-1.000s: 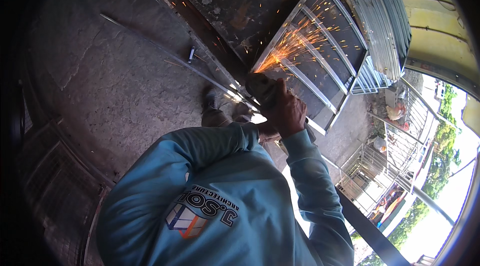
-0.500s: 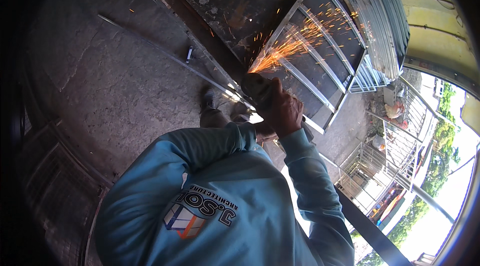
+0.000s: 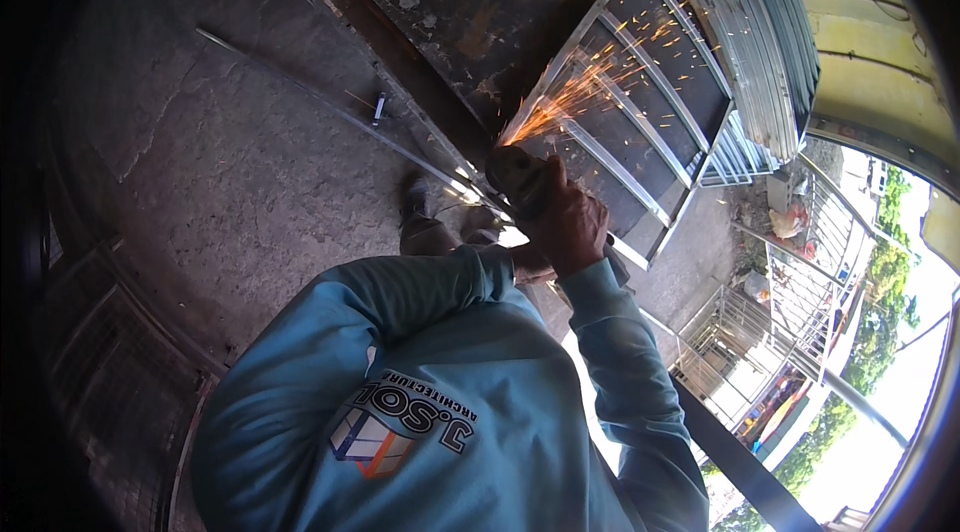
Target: Grinding the edges of a metal frame using an angle grinder.
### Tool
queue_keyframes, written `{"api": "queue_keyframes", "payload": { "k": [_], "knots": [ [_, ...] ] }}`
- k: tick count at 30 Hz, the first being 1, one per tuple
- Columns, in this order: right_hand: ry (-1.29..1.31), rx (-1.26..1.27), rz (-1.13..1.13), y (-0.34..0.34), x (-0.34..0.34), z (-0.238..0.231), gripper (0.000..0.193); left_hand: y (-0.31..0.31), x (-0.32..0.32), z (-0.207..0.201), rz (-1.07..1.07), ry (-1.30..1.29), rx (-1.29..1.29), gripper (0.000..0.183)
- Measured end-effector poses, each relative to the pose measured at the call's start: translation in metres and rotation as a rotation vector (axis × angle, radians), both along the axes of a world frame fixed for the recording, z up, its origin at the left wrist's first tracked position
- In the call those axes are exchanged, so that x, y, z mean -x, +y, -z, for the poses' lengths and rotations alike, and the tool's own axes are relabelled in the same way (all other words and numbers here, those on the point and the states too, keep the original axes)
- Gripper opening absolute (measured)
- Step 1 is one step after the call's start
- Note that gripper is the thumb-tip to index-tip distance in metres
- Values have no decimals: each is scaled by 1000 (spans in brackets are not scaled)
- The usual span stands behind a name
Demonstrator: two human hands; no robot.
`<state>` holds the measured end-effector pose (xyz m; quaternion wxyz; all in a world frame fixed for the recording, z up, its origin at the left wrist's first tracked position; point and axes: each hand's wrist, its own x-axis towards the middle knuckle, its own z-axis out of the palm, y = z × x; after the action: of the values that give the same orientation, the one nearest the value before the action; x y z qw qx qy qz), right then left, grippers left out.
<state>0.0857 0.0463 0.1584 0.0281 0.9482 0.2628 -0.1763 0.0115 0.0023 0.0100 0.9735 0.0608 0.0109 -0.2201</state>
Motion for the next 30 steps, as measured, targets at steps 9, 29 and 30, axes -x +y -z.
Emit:
{"api": "queue_keyframes", "payload": {
  "k": [9,29,30],
  "knots": [
    [9,-21,8,-3,-1,-3,65,-21,-4,24,-61,-71,-103,41],
    [32,-9,59,-7,-5,5,63,18,-9,-22,19,-72,-160,33],
    [21,-8,40,-7,-5,7,63,19,-9,-21,16,-70,-160,33]
  ]
}}
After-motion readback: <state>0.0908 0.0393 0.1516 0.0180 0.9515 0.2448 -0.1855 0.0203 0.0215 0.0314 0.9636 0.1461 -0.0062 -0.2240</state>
